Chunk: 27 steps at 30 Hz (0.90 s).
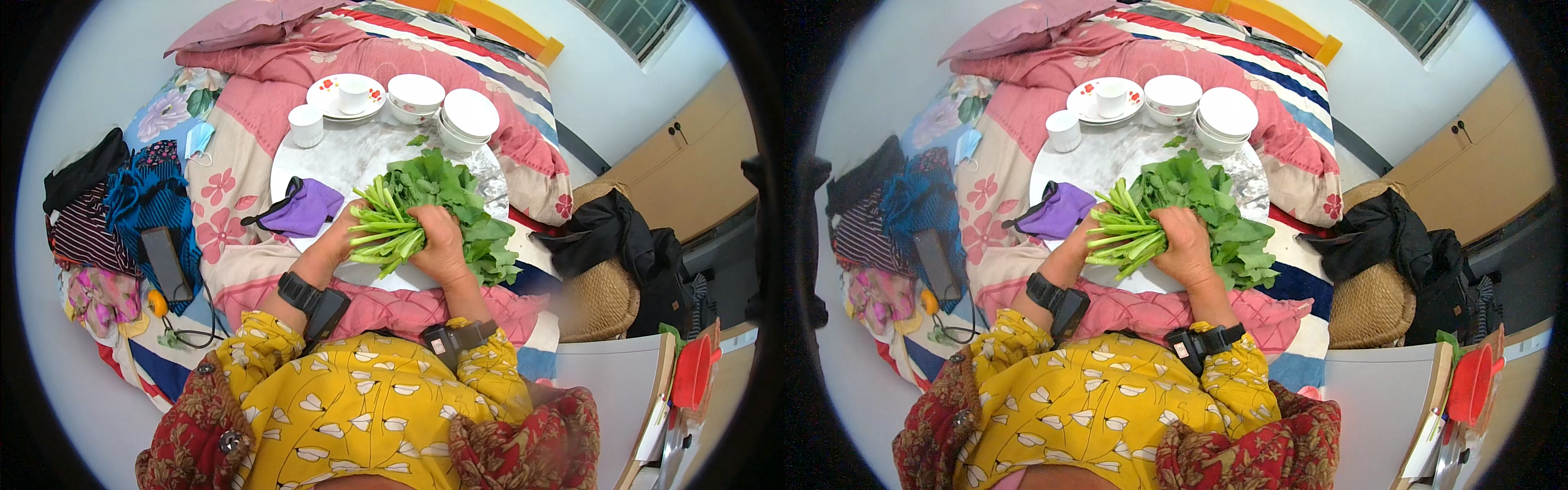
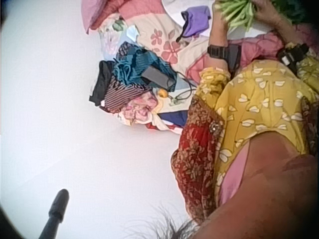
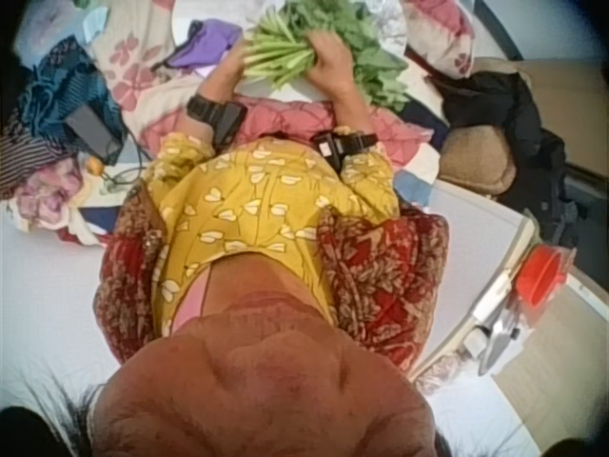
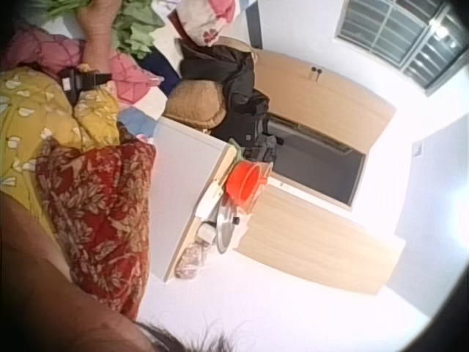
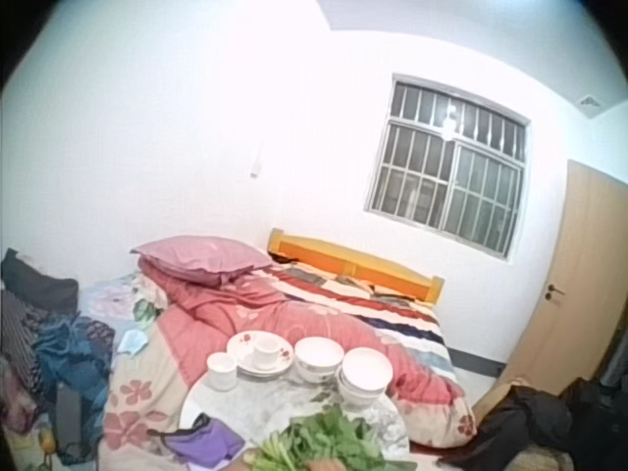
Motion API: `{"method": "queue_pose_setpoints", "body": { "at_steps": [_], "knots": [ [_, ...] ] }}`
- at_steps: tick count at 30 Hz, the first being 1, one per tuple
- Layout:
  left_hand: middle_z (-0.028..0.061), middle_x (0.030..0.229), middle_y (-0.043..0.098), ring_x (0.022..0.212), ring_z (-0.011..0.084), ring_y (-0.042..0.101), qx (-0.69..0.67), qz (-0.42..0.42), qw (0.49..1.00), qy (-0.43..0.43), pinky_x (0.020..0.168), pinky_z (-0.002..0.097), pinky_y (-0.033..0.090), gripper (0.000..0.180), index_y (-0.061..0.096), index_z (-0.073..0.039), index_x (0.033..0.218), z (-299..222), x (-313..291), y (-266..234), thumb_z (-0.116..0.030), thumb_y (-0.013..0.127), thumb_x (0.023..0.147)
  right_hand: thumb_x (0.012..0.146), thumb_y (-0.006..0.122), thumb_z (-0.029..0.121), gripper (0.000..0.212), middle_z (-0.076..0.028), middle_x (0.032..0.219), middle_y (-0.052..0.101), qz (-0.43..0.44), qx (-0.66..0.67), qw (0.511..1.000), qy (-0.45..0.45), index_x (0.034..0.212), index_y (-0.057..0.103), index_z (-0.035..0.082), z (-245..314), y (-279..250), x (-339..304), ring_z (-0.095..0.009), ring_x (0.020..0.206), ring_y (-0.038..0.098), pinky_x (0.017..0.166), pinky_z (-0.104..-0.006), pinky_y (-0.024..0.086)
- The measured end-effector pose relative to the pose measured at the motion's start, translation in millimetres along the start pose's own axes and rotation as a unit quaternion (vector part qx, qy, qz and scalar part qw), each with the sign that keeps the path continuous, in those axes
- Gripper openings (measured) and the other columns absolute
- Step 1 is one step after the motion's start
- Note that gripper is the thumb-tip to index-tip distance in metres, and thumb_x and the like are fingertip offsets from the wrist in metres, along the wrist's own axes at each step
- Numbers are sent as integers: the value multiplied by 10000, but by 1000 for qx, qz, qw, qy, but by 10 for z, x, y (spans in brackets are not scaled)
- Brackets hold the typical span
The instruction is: The person holds a bunch of leafy green vegetables and removes unwanted leaves and stems by hand. The removed parts are placed on a nearby tray while the cleaned bunch is gathered and held together.
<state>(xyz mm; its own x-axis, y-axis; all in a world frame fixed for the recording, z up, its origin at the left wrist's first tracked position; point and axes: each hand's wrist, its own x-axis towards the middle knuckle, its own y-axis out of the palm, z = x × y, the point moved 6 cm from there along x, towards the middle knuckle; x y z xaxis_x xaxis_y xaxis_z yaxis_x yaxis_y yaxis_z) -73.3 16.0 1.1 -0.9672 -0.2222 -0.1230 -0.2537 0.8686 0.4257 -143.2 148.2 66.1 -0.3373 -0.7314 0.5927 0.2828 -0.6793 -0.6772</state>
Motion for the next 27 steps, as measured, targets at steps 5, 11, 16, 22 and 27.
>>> {"method": "queue_pose_setpoints", "body": {
  "at_steps": [5,11,16,22,27],
  "knots": [
    [80,989,666,857,166,664,59,10,998,14,741,302,575,234,604,-37,1093,44,16,-49,-11,622,862,587,763,108,440,-99,907,611,-1,-9,1000,0,993,598,65,18,-15,9,-326,872,579,747,-398,473],
    [70,979,667,850,151,657,100,4,995,15,734,292,569,256,607,-39,1084,63,64,-65,0,653,835,609,762,132,413,-94,899,609,3,-14,1000,4,984,599,71,28,-15,16,-326,865,578,745,-403,475],
    [67,975,666,847,141,651,112,13,993,26,731,286,565,253,609,-35,1081,49,48,-65,-5,657,834,614,761,139,417,-89,904,609,4,-17,1000,3,993,599,72,21,-7,12,-321,867,576,748,-405,474],
    [73,972,667,841,150,657,43,21,999,18,730,290,570,238,611,-29,1077,82,67,-66,-6,645,842,616,761,141,415,-86,908,609,6,-22,1000,6,992,599,73,24,-7,11,-317,869,574,745,-404,473],
    [78,972,669,842,157,663,-26,27,999,8,722,293,574,230,608,-30,1075,54,37,-32,-6,636,848,614,763,145,415,-86,905,605,4,-17,1000,4,988,598,73,31,-10,17,-316,867,573,741,-402,473]
  ]
}}
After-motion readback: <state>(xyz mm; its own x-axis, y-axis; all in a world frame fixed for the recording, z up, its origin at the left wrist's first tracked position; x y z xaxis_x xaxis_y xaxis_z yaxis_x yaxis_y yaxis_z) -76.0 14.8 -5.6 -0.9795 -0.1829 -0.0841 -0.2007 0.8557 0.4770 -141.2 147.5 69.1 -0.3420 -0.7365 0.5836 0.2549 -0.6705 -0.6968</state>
